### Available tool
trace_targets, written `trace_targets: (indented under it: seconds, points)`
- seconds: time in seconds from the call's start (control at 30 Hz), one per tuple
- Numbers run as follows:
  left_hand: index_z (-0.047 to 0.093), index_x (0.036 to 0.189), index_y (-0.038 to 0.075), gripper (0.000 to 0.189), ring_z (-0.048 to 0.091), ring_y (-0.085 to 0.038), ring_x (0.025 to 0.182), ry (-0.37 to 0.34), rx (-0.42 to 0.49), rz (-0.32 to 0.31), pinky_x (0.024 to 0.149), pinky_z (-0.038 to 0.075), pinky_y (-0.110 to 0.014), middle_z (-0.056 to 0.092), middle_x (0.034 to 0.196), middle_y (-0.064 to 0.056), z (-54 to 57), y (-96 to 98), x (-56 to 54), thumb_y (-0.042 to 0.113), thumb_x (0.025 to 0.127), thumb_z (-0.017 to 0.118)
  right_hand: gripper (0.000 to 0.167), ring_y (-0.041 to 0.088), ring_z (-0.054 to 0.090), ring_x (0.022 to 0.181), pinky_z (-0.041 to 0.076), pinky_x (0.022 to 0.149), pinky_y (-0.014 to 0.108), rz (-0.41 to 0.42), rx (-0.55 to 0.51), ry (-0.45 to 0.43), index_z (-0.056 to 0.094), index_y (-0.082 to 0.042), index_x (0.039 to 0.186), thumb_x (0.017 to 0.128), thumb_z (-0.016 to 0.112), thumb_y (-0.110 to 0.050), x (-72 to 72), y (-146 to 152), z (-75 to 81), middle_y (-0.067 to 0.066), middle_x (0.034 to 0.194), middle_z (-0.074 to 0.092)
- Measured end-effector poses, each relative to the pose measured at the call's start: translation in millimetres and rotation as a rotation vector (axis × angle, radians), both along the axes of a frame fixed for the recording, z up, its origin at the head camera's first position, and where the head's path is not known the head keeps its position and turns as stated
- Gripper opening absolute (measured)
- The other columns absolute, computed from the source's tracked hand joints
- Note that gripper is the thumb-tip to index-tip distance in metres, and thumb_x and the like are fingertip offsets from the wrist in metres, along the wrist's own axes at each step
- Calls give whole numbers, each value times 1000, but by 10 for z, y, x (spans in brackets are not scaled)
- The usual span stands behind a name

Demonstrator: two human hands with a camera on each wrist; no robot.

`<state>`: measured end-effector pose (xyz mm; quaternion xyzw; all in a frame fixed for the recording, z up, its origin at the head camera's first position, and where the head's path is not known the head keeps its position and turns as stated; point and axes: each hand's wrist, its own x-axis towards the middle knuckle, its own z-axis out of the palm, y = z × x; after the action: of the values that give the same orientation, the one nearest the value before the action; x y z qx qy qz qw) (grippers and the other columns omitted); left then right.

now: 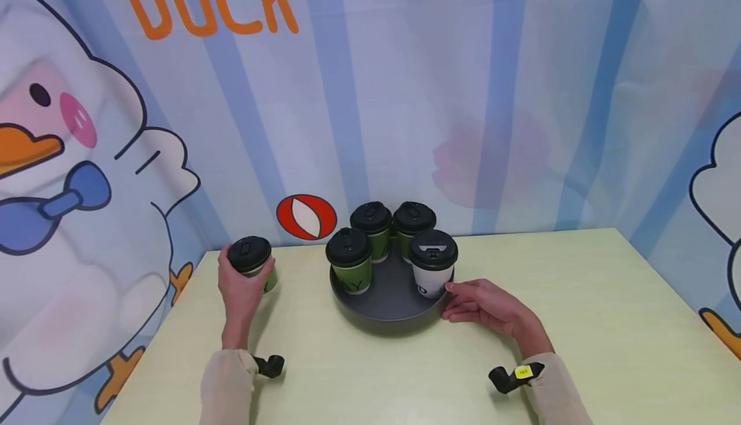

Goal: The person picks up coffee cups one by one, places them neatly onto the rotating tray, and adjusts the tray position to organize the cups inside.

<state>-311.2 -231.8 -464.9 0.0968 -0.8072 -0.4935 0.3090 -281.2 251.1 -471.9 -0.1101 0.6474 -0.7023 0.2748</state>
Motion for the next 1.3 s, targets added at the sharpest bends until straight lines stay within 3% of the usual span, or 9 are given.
trace_targets:
  seconds: [0.17, 0.33, 0.63, 0.8, 0.9, 1.03, 1.2, 1.3]
  points:
    - [34, 154, -1, 89, 45, -39, 134, 40, 9, -6, 112, 40, -61, 46, 147, -23, 94, 50, 50, 27, 86, 84, 42, 27, 74, 101, 59, 97, 40, -4, -2, -8, 53, 16, 126, 109, 56, -22, 1, 3, -5, 25, 112, 71]
    - [38, 152, 4, 86, 51, -31, 126, 108, 55, -63, 104, 47, -56, 53, 142, -16, 377, 154, 143, 30, 85, 85, 42, 27, 74, 101, 59, 97, 40, -2, -8, -3, 53, 16, 125, 109, 55, -22, -3, 4, -5, 26, 111, 71]
    - [41, 152, 6, 83, 53, -24, 125, 252, 35, -238, 102, 51, -53, 57, 140, -9, 944, 497, 444, 29, 87, 86, 40, 27, 74, 101, 59, 97, 40, -4, -8, 3, 53, 16, 124, 109, 54, -21, 0, 0, -1, 26, 111, 71]
    - [41, 152, 7, 82, 57, -21, 124, 280, 53, -371, 102, 54, -48, 59, 139, -7, 1166, 756, 654, 23, 86, 87, 40, 27, 74, 100, 59, 97, 40, -8, -9, -3, 54, 15, 124, 109, 55, -22, -1, -4, -5, 25, 110, 71]
    - [42, 152, 7, 83, 60, -19, 121, 287, 62, -449, 102, 55, -44, 61, 136, -6, 1195, 949, 717, 20, 84, 88, 40, 27, 74, 100, 59, 97, 40, -8, -9, -5, 55, 15, 124, 109, 55, -22, -1, 4, -8, 25, 110, 71]
    - [41, 151, 6, 84, 59, -19, 122, 272, 24, -517, 103, 54, -43, 61, 135, -5, 1138, 1251, 762, 21, 83, 88, 40, 28, 74, 100, 59, 97, 41, -3, -9, -3, 53, 15, 124, 109, 56, -22, 1, 9, -15, 26, 111, 71]
    - [40, 152, 7, 86, 54, -21, 127, 217, -30, -551, 106, 52, -46, 57, 140, -6, 988, 1610, 794, 26, 83, 88, 40, 28, 74, 101, 59, 97, 41, -7, -4, 0, 52, 15, 124, 109, 56, -22, 3, 8, -12, 25, 111, 71]
    - [38, 153, 8, 88, 52, -23, 130, 176, -48, -540, 107, 51, -48, 54, 144, -7, 876, 1777, 802, 29, 83, 87, 41, 28, 74, 101, 59, 97, 41, -12, 0, -1, 53, 16, 125, 108, 56, -22, 0, 4, -2, 26, 111, 71]
